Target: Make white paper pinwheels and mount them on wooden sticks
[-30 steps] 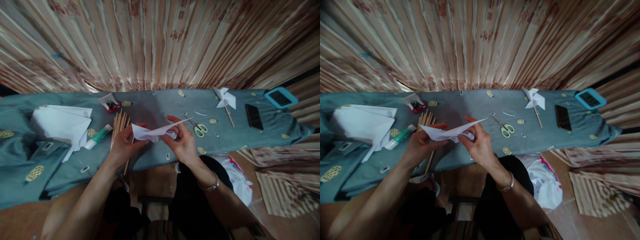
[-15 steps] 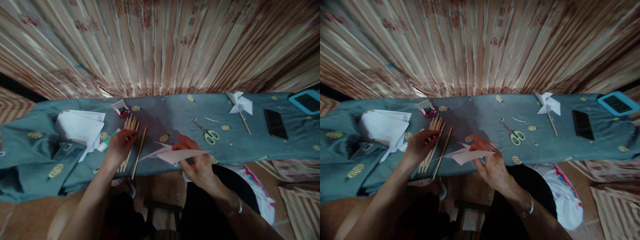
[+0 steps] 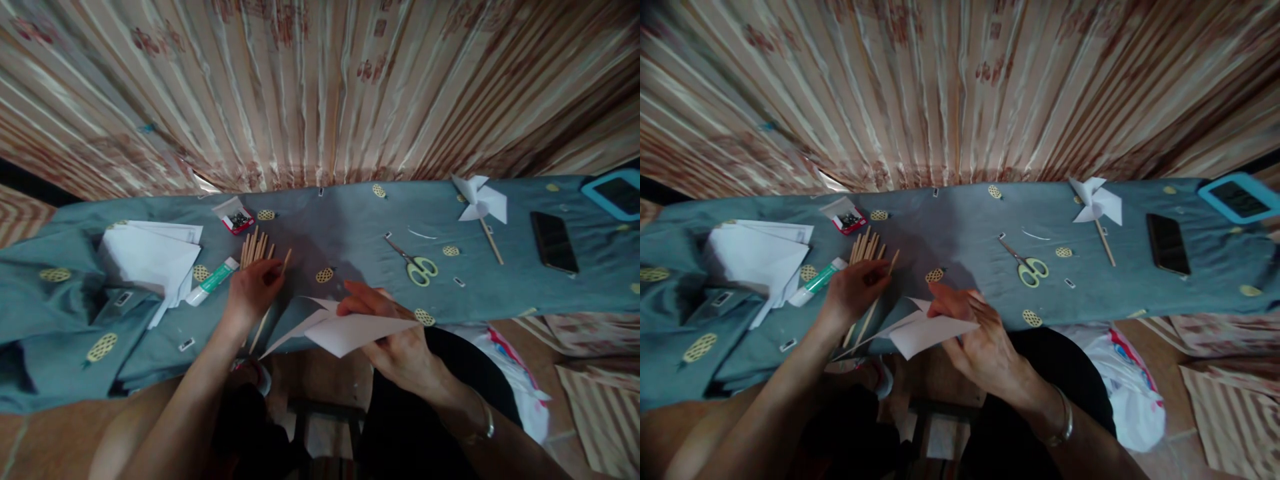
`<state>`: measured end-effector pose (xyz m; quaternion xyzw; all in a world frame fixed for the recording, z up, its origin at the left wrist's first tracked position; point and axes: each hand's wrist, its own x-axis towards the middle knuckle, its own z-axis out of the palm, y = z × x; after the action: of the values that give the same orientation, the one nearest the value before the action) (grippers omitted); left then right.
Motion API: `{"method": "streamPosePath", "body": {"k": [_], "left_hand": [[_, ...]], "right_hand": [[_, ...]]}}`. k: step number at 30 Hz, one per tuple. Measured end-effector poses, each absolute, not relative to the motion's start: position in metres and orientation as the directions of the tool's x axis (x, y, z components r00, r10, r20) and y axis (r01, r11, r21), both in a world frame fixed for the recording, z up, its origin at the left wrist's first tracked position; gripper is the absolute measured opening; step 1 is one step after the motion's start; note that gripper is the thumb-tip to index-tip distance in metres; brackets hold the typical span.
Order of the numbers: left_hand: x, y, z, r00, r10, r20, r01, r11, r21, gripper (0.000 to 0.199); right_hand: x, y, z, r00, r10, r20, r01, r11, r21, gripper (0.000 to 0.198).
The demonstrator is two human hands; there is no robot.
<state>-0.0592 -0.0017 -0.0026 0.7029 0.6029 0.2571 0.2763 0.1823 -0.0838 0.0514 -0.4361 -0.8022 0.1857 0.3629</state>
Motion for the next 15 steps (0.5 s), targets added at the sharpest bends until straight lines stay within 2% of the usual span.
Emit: {"method": "streamPosePath", "body": {"k": [3, 5, 10, 15], "left_hand": [[-0.056, -0.004, 0.012, 0.067, 0.993, 0.092, 0.488, -0.114, 0.865, 0.02], [-0.049, -0.01, 0.023, 0.084, 0.989, 0.122, 0.377, -0.145, 0.915, 0.014], [-0.028, -0.029, 0.034, 0.193, 0.964, 0.182, 0.236, -0.225, 0.945, 0.013], [-0.016, -0.039, 0.036, 0.245, 0.957, 0.157, 0.211, -0.211, 0.954, 0.015]], "right_hand": [[0.183, -0.085, 0.053, -0.379, 0.835, 0.399, 0.559, 0.551, -0.62, 0.064], [0.183, -0.086, 0.055, -0.386, 0.828, 0.406, 0.562, 0.56, -0.608, 0.061], [0.185, -0.087, 0.058, -0.358, 0.83, 0.428, 0.557, 0.558, -0.615, 0.057], [0.189, -0.087, 0.055, -0.298, 0.856, 0.423, 0.599, 0.512, -0.616, 0.051]]}}
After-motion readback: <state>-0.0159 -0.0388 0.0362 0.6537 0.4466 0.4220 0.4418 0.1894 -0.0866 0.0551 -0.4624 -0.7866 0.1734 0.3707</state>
